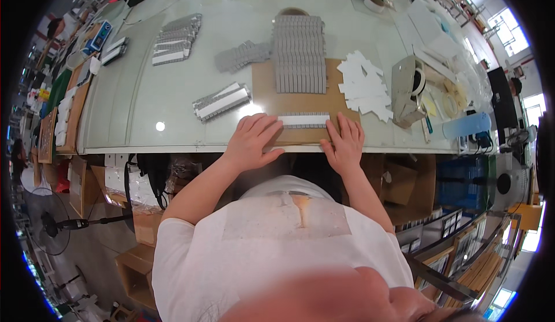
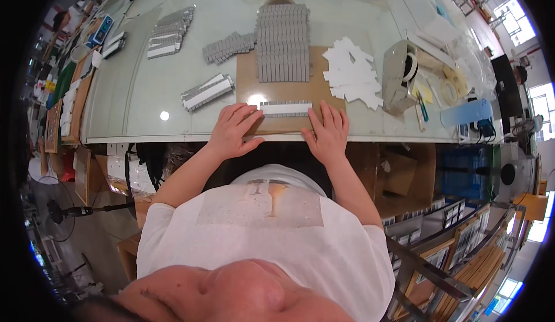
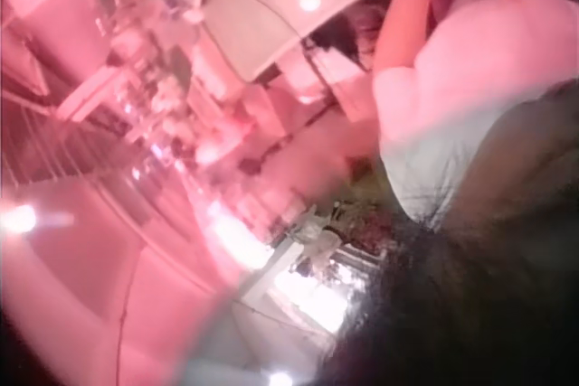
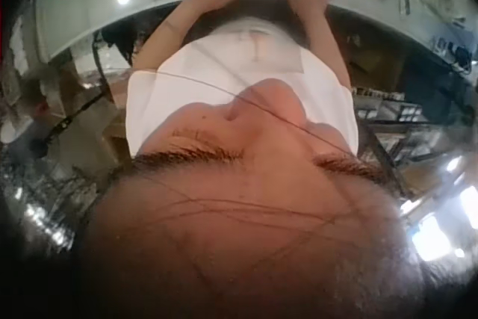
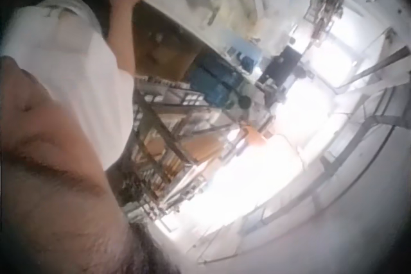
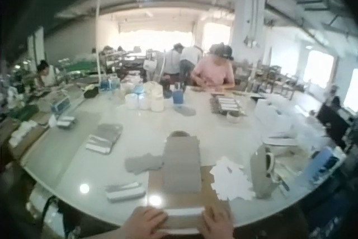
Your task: Manually assembling small transformer components onto adhesive strips at a factory workbench.
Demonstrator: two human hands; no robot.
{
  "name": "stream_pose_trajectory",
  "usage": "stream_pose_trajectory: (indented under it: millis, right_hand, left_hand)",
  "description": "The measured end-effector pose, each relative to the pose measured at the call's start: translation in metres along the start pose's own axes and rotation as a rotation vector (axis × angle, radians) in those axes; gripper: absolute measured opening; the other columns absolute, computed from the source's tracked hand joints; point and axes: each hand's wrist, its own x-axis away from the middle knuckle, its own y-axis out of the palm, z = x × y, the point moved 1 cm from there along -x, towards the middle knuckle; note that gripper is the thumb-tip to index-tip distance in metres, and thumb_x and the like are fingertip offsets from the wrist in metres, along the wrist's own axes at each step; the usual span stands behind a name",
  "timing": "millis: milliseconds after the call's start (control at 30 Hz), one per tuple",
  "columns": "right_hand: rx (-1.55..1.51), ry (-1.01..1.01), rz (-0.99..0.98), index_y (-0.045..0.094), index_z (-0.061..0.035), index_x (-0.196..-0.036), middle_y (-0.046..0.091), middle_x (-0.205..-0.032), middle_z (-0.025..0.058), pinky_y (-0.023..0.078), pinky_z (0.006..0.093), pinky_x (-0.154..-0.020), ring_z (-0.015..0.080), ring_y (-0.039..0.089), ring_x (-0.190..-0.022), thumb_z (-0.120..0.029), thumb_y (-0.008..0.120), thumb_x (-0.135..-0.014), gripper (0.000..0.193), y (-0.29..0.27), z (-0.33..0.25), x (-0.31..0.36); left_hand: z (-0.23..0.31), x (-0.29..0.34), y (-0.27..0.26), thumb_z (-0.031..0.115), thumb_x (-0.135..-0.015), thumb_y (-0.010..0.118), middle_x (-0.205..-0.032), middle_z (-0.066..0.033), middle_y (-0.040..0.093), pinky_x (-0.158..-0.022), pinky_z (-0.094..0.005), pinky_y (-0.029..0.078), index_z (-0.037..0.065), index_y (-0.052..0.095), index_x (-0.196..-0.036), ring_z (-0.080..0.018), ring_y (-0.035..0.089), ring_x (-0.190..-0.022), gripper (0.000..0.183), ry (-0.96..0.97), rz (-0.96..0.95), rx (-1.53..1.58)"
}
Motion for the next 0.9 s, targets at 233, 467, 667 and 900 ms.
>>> stream_pose_trajectory:
  millis: [233, 467, 667, 900]
  right_hand:
    - [-0.018, -0.003, -0.025, 0.066, -0.0098, -0.136, 0.049, -0.152, 0.0187, 0.029, 0.0554, -0.116, 0.0365, 0.048, -0.134, -0.044, 0.065, -0.093, 0.055, 0.002, -0.001, 0.000]
    - [-0.050, -0.007, -0.110, 0.064, -0.0079, -0.136, 0.049, -0.154, 0.0156, 0.027, 0.0578, -0.116, 0.0359, 0.044, -0.137, -0.041, 0.065, -0.094, 0.054, 0.004, -0.011, -0.003]
    - [-0.174, -0.102, -0.242, 0.063, -0.0059, -0.133, 0.055, -0.146, 0.0139, 0.029, 0.0569, -0.116, 0.0358, 0.045, -0.136, -0.038, 0.068, -0.093, 0.052, 0.005, -0.045, -0.013]
    - [-0.310, -0.030, -0.389, 0.065, -0.0045, -0.113, 0.064, -0.112, 0.0158, 0.044, 0.0510, -0.093, 0.0366, 0.061, -0.105, -0.023, 0.072, -0.086, 0.033, -0.001, -0.036, -0.062]
  left_hand:
    - [-0.002, 0.006, -0.002, 0.028, -0.078, 0.081, -0.131, -0.0081, 0.061, -0.104, -0.0451, 0.044, 0.009, 0.067, -0.129, -0.0315, 0.054, -0.123, 0.056, 0.018, 0.090, 0.067]
    - [0.030, 0.050, 0.002, 0.020, -0.091, 0.074, -0.112, -0.0140, 0.070, -0.083, -0.0402, 0.056, 0.006, 0.074, -0.110, -0.0340, 0.069, -0.095, 0.024, -0.384, -0.057, 0.654]
    - [0.024, 0.075, 0.018, 0.042, -0.102, 0.062, -0.135, -0.0140, 0.066, -0.087, -0.0364, 0.056, -0.002, 0.058, -0.140, -0.0238, 0.069, -0.107, 0.058, -1.268, -0.302, 1.348]
    - [0.015, 0.070, -0.014, 0.033, -0.101, 0.064, -0.111, -0.0094, 0.077, -0.066, -0.0278, 0.052, -0.002, 0.069, -0.113, -0.0157, 0.071, -0.080, 0.038, -1.342, -0.087, 1.154]
